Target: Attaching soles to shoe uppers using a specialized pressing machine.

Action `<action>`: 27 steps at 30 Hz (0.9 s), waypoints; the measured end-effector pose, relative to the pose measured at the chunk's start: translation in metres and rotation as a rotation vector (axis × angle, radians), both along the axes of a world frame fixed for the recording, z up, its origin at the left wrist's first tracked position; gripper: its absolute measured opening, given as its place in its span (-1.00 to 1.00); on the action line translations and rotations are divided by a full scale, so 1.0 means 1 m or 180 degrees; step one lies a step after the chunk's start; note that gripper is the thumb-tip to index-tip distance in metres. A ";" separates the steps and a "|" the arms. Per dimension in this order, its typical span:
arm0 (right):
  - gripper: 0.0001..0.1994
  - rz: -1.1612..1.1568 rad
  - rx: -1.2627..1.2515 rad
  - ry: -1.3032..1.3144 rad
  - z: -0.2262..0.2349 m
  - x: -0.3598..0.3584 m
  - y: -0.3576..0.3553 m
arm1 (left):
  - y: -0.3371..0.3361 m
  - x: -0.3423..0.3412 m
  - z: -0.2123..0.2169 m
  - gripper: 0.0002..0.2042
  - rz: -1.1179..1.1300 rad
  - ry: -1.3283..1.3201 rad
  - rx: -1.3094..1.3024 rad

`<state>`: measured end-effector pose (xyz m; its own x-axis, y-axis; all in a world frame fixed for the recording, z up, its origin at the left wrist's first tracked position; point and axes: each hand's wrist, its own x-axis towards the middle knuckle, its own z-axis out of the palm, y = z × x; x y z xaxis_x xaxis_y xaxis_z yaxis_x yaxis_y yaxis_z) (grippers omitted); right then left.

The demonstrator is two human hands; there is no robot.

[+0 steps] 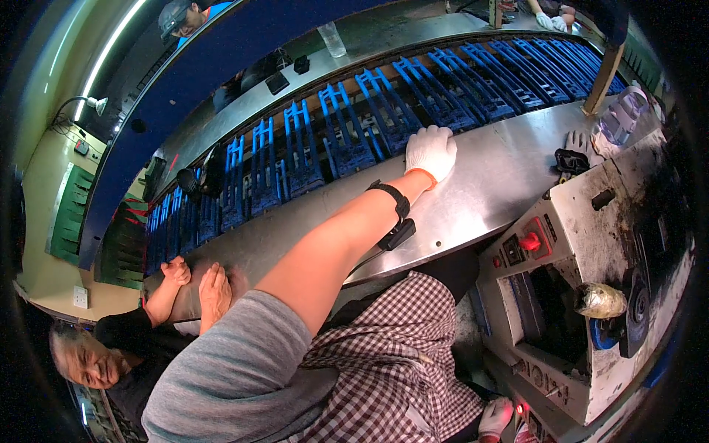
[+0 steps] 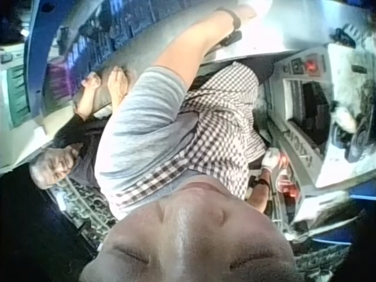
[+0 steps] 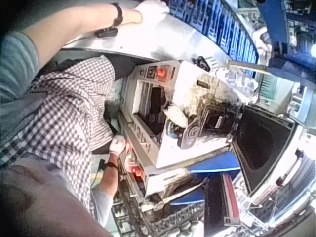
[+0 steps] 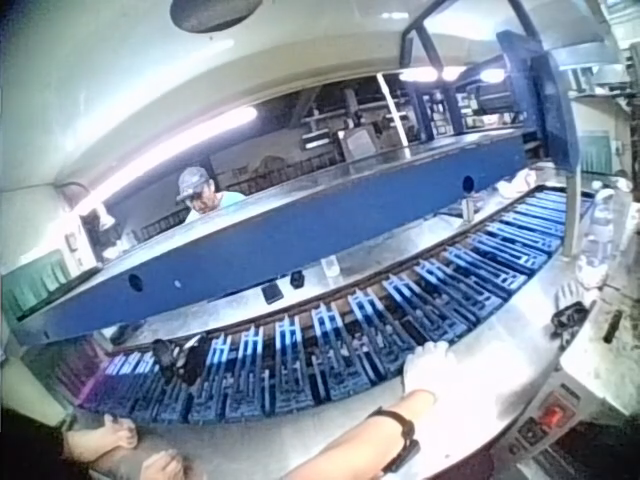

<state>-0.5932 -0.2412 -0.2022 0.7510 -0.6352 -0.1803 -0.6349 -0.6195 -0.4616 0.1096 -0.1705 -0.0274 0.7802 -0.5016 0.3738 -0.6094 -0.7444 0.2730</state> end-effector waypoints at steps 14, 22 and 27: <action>-0.85 -0.0010 -0.0232 -0.0404 -0.003 0.007 0.003 | 0.002 0.002 -0.002 -0.72 0.0001 -0.0040 -0.0085; -0.84 -0.0106 -0.0455 -0.0605 -0.017 0.001 0.005 | 0.003 0.003 -0.003 -0.73 0.0010 -0.0018 -0.0073; -0.84 -0.0451 0.0073 -0.0768 -0.025 -0.008 0.004 | -0.002 0.001 -0.004 -0.73 -0.0041 -0.0030 -0.0159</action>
